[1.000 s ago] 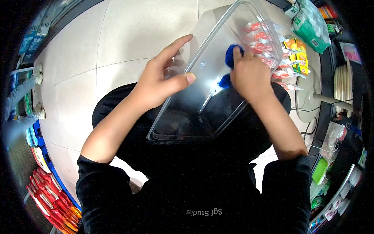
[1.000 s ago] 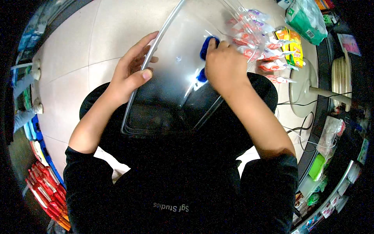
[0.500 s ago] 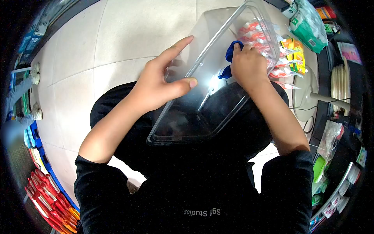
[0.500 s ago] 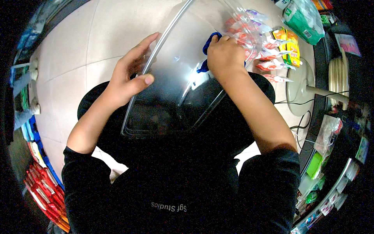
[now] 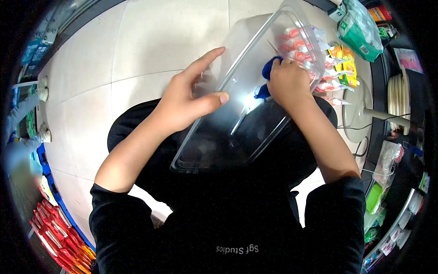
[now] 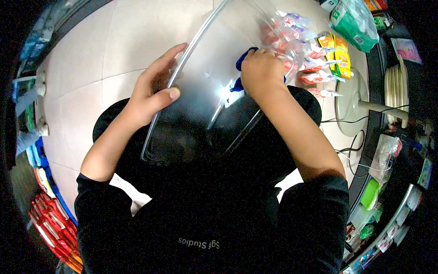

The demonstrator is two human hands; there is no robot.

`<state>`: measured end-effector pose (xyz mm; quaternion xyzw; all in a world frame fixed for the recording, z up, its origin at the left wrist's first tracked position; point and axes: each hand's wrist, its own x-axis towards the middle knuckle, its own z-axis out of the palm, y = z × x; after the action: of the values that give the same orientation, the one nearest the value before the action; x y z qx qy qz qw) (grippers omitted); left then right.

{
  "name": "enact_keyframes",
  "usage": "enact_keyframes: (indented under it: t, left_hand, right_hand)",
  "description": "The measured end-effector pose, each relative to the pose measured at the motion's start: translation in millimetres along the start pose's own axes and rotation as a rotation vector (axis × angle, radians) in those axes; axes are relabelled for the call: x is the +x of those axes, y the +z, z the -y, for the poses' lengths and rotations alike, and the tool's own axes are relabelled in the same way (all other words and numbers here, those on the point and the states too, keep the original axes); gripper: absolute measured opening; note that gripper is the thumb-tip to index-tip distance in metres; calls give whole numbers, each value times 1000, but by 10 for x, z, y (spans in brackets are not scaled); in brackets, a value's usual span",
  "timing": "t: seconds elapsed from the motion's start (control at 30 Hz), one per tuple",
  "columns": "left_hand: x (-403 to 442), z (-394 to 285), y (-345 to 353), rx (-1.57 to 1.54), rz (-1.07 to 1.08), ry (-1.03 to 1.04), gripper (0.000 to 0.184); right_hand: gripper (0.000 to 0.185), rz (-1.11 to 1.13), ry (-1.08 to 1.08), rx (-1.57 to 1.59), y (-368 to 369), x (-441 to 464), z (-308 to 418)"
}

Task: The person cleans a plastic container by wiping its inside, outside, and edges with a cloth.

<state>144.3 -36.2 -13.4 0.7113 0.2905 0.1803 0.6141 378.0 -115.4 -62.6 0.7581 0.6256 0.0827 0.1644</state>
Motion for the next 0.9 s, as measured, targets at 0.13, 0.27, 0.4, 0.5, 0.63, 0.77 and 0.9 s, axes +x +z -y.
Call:
enact_keyframes:
  t: [0.13,0.27,0.4,0.5,0.63,0.77,0.9]
  left_hand:
    - [-14,-27,-32,-66,35,-62,75]
    - [-3,28,-6,-119,-2,-21,76]
    - [-12,10,-9,-100,0,-45,76]
    - [-17,-2,-25,-95,17,-14,77]
    - [-34,6,-32,-119,10,-30,78]
    - [-19,1,-13,-99,24,-14,79]
    - [-19,-27,9,-141,-30,-60,79]
  right_hand:
    - [38,115,-241,269,-293,-307,7]
    - [43,96,-235,500,-349,-400,85]
    - [60,-6,-4,686,-357,-297,103]
    - [62,50,32,689,-281,-247,212]
    - [59,120,-93,606,-332,-306,308]
    - [57,158,47,379,-239,-197,262]
    - [52,96,-46,110,-205,-200,221]
